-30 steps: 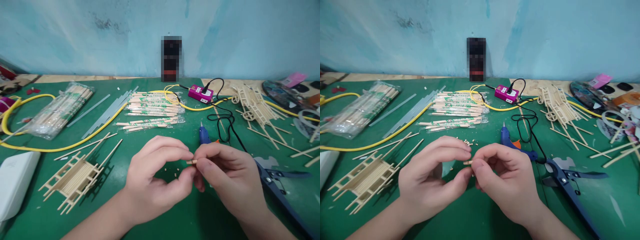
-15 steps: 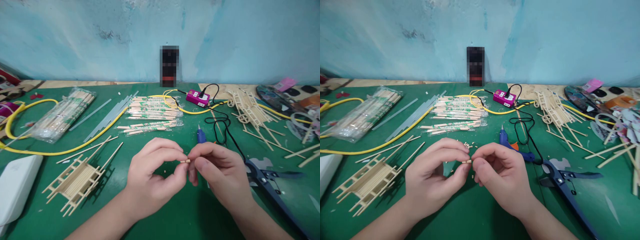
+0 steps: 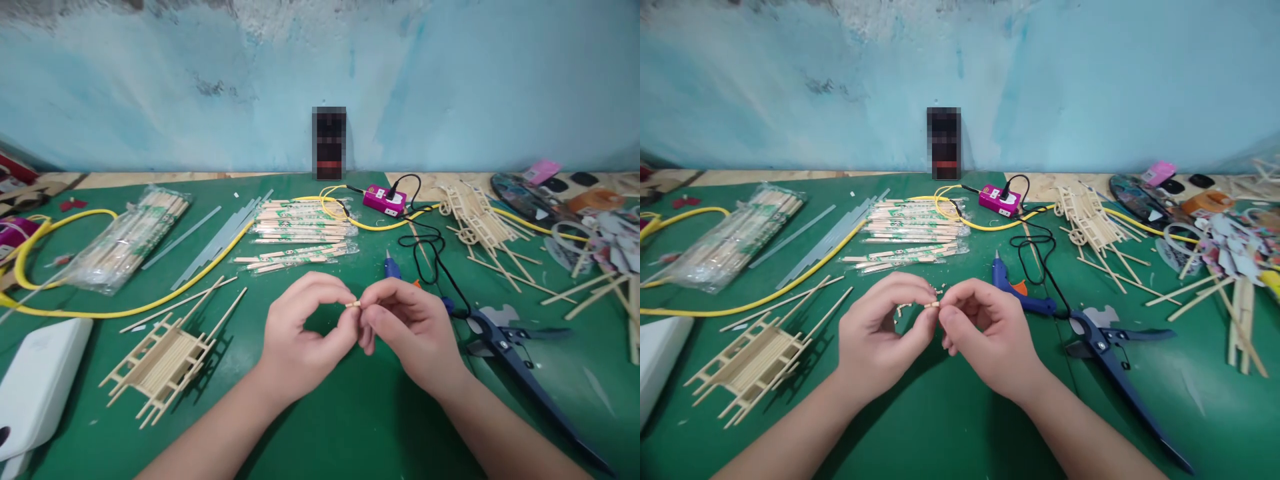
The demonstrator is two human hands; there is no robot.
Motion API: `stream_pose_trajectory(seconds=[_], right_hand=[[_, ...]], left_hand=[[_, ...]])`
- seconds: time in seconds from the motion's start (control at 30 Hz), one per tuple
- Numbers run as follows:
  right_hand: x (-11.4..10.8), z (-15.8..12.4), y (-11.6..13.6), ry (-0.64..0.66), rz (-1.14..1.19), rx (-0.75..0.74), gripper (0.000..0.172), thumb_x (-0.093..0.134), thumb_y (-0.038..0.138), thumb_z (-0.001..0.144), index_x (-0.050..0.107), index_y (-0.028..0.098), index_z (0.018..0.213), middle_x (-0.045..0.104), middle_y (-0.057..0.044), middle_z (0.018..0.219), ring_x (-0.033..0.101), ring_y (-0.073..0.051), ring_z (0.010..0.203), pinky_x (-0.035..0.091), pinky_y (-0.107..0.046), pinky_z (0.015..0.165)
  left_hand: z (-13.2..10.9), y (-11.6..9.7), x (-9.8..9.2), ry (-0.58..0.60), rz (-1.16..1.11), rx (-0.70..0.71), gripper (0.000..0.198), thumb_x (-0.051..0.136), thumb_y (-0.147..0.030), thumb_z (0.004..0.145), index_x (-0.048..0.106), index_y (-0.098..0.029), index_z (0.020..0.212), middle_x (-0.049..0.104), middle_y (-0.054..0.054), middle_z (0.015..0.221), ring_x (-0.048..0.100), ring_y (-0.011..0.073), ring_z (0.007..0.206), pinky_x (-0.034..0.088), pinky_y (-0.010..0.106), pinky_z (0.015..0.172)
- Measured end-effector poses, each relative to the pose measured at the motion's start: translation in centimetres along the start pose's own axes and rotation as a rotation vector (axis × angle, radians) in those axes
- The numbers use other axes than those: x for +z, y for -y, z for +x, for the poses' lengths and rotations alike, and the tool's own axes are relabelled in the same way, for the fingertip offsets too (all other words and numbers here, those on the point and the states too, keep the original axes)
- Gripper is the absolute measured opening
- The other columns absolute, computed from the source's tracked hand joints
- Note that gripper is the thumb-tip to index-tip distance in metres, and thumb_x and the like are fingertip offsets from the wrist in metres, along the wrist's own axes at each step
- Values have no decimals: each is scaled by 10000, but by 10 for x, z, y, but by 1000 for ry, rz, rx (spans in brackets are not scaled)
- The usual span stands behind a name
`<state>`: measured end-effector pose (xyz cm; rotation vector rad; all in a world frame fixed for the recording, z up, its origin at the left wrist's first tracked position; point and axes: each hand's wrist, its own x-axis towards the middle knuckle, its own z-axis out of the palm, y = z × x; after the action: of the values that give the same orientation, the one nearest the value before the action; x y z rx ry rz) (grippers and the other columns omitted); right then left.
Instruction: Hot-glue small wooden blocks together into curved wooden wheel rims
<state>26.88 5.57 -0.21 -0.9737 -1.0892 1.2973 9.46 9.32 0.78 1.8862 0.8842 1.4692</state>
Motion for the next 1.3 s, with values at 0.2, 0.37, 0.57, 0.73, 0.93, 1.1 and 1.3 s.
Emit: stream_pose_trajectory(seconds=[0.2,0.37,0.57,0.73,0.93,1.1,1.3], right_hand=[[-5,3,-3,53,26,-18,202,821,400,1006,799,199,1009,763,-8,733,741,-160,574,639,-264,532],[-7,6,-7,90,48,-35,172,824,368,996,807,199,1022,767,-2,727,728,-151,560,641,-261,530],[-4,6,-6,32,32,-50,137,798,338,1002,791,201,1008,766,1,718,724,-150,546,634,-259,513],[0,6,-3,16,5,-57,165,807,365,989,786,201,983,747,9,675,730,-157,540,646,-266,519],[2,7,-1,31,-44,-60,256,813,458,975,767,206,970,728,16,668,725,-161,535,646,-277,514],[4,10,-4,17,-97,-75,282,818,484,966,753,211,944,718,23,641,709,-160,510,627,-274,492],[7,6,1,-63,-158,-172,130,822,350,984,781,245,1048,816,-26,902,809,-190,792,708,-299,698]], left_hand=[[-1,-4,-2,-12,-16,-25,195,766,-30,870,794,-215,922,818,46,882,790,198,807,669,330,747],[-2,-10,-4,-16,-37,-50,194,764,-35,891,789,-219,946,813,45,900,786,196,832,667,336,772],[-1,-11,-5,-12,-31,-55,179,767,-49,882,791,-224,916,818,41,879,786,202,811,666,342,757],[-1,-10,-4,-14,-30,-45,168,768,-54,886,789,-218,916,818,39,877,782,193,804,663,330,757],[-2,-6,-2,-8,-10,-32,158,774,-62,880,783,-218,904,817,29,874,779,186,805,652,324,763],[-1,-5,-2,-3,1,-61,138,768,-80,879,781,-217,885,807,36,859,772,195,788,645,330,742],[1,-8,-5,27,-52,-84,165,761,-59,882,778,-222,902,801,35,875,766,199,803,637,340,745]])
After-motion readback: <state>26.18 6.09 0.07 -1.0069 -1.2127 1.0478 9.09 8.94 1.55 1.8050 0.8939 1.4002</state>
